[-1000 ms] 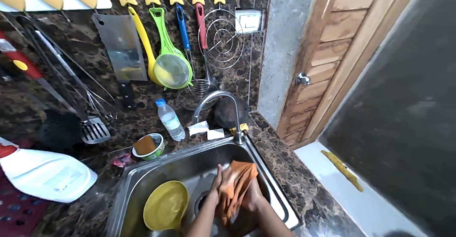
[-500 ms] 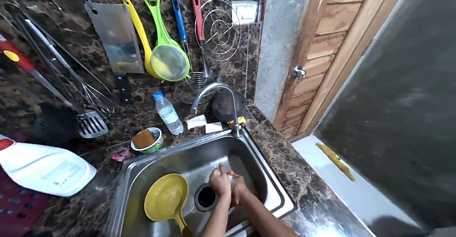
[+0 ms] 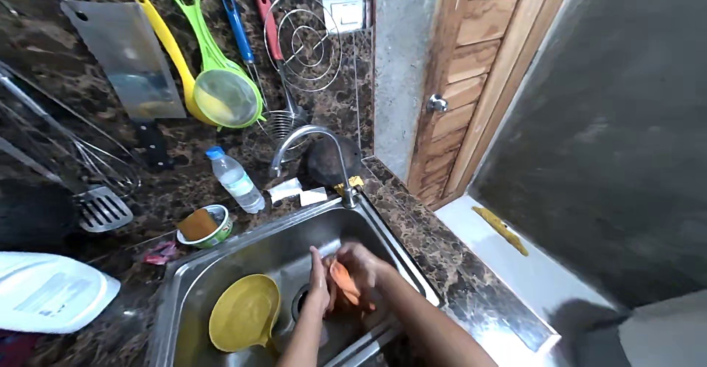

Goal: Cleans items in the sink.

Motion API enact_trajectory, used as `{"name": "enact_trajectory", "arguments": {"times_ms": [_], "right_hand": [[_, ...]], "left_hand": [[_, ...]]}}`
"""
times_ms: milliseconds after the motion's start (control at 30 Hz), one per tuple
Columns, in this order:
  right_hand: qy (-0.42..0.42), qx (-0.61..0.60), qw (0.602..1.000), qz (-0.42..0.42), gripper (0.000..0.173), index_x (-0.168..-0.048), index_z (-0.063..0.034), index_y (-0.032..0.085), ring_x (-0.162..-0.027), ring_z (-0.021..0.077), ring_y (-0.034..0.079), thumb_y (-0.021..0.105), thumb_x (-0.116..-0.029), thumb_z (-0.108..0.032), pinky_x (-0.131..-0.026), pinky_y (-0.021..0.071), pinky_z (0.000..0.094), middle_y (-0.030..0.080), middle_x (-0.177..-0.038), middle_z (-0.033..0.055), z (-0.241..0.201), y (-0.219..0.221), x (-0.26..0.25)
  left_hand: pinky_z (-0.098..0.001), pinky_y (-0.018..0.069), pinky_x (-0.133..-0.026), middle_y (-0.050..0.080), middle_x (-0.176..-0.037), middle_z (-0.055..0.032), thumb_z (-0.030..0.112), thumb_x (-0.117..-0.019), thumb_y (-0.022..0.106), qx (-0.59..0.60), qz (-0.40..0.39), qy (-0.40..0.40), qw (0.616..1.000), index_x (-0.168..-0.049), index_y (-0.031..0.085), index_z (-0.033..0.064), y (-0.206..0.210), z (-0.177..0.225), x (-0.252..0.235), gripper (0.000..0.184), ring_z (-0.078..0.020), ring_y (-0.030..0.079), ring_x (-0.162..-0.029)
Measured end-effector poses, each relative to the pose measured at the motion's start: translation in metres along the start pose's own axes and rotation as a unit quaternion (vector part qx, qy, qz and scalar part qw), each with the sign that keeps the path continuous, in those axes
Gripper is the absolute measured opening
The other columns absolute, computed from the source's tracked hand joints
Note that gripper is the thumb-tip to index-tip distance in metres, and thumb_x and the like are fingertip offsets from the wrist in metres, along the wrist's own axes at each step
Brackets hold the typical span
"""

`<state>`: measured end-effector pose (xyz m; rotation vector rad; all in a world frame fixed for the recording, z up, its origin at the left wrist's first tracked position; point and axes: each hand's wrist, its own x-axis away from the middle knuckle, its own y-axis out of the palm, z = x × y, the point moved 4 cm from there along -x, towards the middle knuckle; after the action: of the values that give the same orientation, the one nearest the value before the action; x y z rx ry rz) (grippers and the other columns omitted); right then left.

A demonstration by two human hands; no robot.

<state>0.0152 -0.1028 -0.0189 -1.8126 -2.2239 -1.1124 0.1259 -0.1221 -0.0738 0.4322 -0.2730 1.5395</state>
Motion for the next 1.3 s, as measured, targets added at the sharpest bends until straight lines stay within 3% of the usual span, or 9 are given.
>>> {"name": "enact_trajectory", "arguments": {"times_ms": [133, 233, 367, 533, 800, 900, 1000, 1100, 1300], "right_hand": [[-0.064, -0.251, 0.958, 0.121, 0.046, -0.119, -0.0036, 0.056, -0.083, 0.0223, 0.062, 0.030, -0.1099, -0.040, -0.074, 0.0543, 0.0417, 0.062, -0.096, 0.0117, 0.004, -0.038, -0.025], [-0.048, -0.074, 0.950, 0.298, 0.039, -0.123, 0.0070, 0.060, -0.096, 0.0255, 0.064, 0.043, -0.1111, -0.027, -0.085, 0.0531, 0.0415, 0.065, -0.110, 0.0209, 0.039, -0.045, -0.030], [0.011, 0.177, 0.934, 0.309, 0.041, -0.132, 0.0110, 0.057, -0.126, 0.0286, 0.058, 0.048, -0.1090, -0.021, -0.110, 0.0411, 0.0395, 0.059, -0.138, 0.0251, 0.018, 0.006, 0.030], [-0.035, 0.203, 0.949, 0.240, 0.048, -0.129, 0.0066, 0.061, -0.123, 0.0376, 0.060, 0.042, -0.1110, -0.034, -0.105, 0.0461, 0.0528, 0.062, -0.131, 0.0273, 0.064, -0.030, -0.039], [-0.063, 0.196, 0.951, 0.229, 0.040, -0.128, 0.0069, 0.061, -0.112, 0.0256, 0.064, 0.045, -0.1107, -0.025, -0.100, 0.0491, 0.0407, 0.066, -0.122, 0.0212, 0.034, -0.027, -0.013], [-0.060, 0.192, 0.977, 0.073, 0.053, -0.141, -0.0060, 0.036, -0.074, 0.0110, 0.059, 0.064, -0.0987, -0.022, -0.066, 0.0516, 0.0293, 0.059, -0.098, 0.0082, 0.018, -0.021, 0.009], [0.006, 0.301, 0.953, -0.024, 0.109, -0.164, -0.0136, -0.003, -0.118, 0.0201, 0.061, 0.076, -0.0889, -0.021, -0.098, 0.0528, 0.0407, 0.048, -0.148, 0.0198, 0.006, -0.030, 0.014], [-0.002, 0.280, 0.959, -0.040, 0.039, -0.141, -0.0008, 0.048, -0.103, 0.0155, 0.061, 0.037, -0.1117, -0.024, -0.092, 0.0514, 0.0362, 0.062, -0.120, 0.0127, 0.011, -0.028, 0.006], [-0.025, -0.015, 0.999, -0.026, 0.055, -0.114, -0.0028, 0.056, -0.076, 0.0151, 0.067, 0.013, -0.1134, -0.036, -0.067, 0.0553, 0.0310, 0.071, -0.094, 0.0082, -0.015, -0.005, 0.001]], "left_hand": [[-0.0480, 0.0541, -0.083, 0.067, -0.101, -0.0213, 0.041, -0.1104, 0.042, -0.075, 0.044, 0.029, 0.996, -0.114, 0.066, -0.0064, 0.006, -0.008, 0.016, 0.053, -0.0287, 0.065, -0.091], [-0.0300, 0.0584, -0.073, 0.072, -0.086, -0.0119, 0.011, -0.0920, 0.074, -0.033, 0.098, 0.221, 0.970, -0.100, 0.071, -0.0082, 0.037, -0.002, 0.043, 0.021, -0.0118, 0.068, -0.075], [-0.0205, 0.0564, -0.071, 0.070, -0.076, -0.0095, 0.005, -0.0812, 0.075, -0.063, 0.179, 0.376, 0.907, -0.086, 0.071, -0.0082, 0.060, 0.004, 0.059, 0.015, -0.0050, 0.067, -0.071], [-0.0501, 0.0501, -0.078, 0.064, -0.077, -0.0213, 0.007, -0.0910, 0.070, -0.163, 0.286, 0.223, 0.917, -0.082, 0.066, -0.0100, 0.029, 0.010, 0.029, 0.020, -0.0313, 0.062, -0.077], [-0.0474, 0.0545, -0.086, 0.070, -0.087, -0.0246, 0.010, -0.0975, 0.066, -0.204, 0.204, 0.264, 0.920, -0.094, 0.070, -0.0129, 0.045, 0.020, 0.049, 0.024, -0.0327, 0.069, -0.086], [-0.0566, 0.0465, -0.100, 0.066, -0.111, -0.0273, 0.021, -0.1055, 0.053, -0.261, 0.088, 0.187, 0.943, -0.109, 0.068, -0.0081, 0.008, 0.011, 0.000, 0.033, -0.0397, 0.062, -0.111], [-0.0507, 0.0425, -0.109, 0.055, -0.138, -0.0248, 0.018, -0.1016, 0.059, -0.266, -0.083, 0.165, 0.946, -0.118, 0.070, -0.0009, 0.005, 0.033, 0.000, 0.027, -0.0360, 0.050, -0.130], [-0.0386, 0.0518, -0.099, 0.056, -0.136, -0.0190, 0.014, -0.1014, 0.055, -0.176, -0.155, 0.179, 0.956, -0.115, 0.070, -0.0011, 0.013, 0.047, 0.006, 0.025, -0.0256, 0.057, -0.122], [-0.0563, 0.0495, -0.089, 0.063, -0.126, -0.0181, 0.062, -0.1069, 0.020, 0.025, 0.036, -0.116, 0.992, -0.138, 0.055, 0.0102, -0.021, -0.042, -0.010, 0.070, -0.0313, 0.060, -0.111]]}}
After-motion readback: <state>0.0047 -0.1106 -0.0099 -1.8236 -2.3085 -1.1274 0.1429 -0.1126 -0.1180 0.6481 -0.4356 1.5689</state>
